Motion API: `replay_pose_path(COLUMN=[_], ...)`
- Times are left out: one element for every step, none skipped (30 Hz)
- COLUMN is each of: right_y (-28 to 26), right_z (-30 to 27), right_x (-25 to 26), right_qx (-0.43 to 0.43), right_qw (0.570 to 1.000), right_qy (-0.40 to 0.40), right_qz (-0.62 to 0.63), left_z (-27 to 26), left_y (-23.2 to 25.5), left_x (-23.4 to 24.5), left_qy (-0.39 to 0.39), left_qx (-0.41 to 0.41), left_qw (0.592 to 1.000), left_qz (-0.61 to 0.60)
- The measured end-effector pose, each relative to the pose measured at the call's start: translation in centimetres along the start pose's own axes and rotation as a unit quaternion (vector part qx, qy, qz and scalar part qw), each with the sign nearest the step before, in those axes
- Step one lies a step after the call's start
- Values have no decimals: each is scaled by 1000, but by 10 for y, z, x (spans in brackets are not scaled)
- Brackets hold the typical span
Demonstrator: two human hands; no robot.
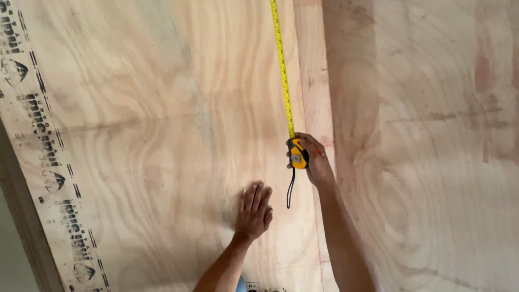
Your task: The person measures and marks a large plywood sheet with a tape measure and pencil. Then, they use a circular saw to cut the plywood along the marked line.
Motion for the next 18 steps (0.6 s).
replay_pose_path(right_y=[2, 4, 4, 5, 7, 10, 11, 13, 16, 20, 21, 23, 23, 24, 26, 27, 28, 28], right_z=[-1, -2, -1, -1, 0, 1, 2, 3, 3, 3, 3, 4, 6, 7, 8, 9, 10, 10], right_x=[-4, -8, -11, -13, -19, -25, -29, -33, -37, -42, -43, -44, -46, -47, -50, -52, -54, -55], right_qx=[1, 2, 6, 1, -3, -7, -7, -6, -10, -15, -17, -19, -18, -17, -18, -13, -9, -4], right_qw=[1000, 1000, 1000, 1000, 1000, 1000, 1000, 1000, 1000, 1000, 1000, 1000, 1000, 1000, 1000, 1000, 1000, 1000], right_qy=[-1, -2, -4, -5, -7, -10, -9, -8, -9, -12, -12, -11, -12, -13, -15, -15, -17, -18], right_qz=[2, 5, 5, -1, -4, -7, -3, 1, 4, 5, 7, 8, 8, 9, 10, 13, 15, 17], left_z=[-1, -4, -2, -1, -2, -2, -1, -1, -3, -6, -5, -4, -2, 0, -1, -1, -1, -2], left_y=[1, 2, 3, 4, 3, 2, 2, 2, 3, 2, 3, 3, 2, 2, 2, 2, 3, 4], left_x=[1, 2, 0, -1, 1, 2, 3, 3, 2, 2, 1, 1, 1, 1, 3, 4, 6, 7], left_qy=[5, 9, 7, 5, 2, 4, 7, 9, 4, 0, -4, -5, -6, -6, -2, 2, 7, 9], left_qx=[-3, -6, -3, 1, 4, 2, -1, -4, 1, 5, 6, 6, 7, 8, 6, 3, 0, 0], left_qw=[1000, 1000, 1000, 1000, 1000, 1000, 1000, 1000, 1000, 1000, 1000, 1000, 1000, 1000, 1000, 1000, 1000, 1000], left_qz=[0, 0, -1, -2, 0, 9, 16, 23, 18, 13, 7, 3, -1, -5, 0, 5, 10, 10])
Point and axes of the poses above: each hand's wrist, its own z-axis towards the middle knuckle, its own x-axis out of the back of the hand, y = z × x, the point moved 5 cm from there along z, towards the middle knuckle, and after that the axes turned 9 degrees about -z, right-handed, at the moved point
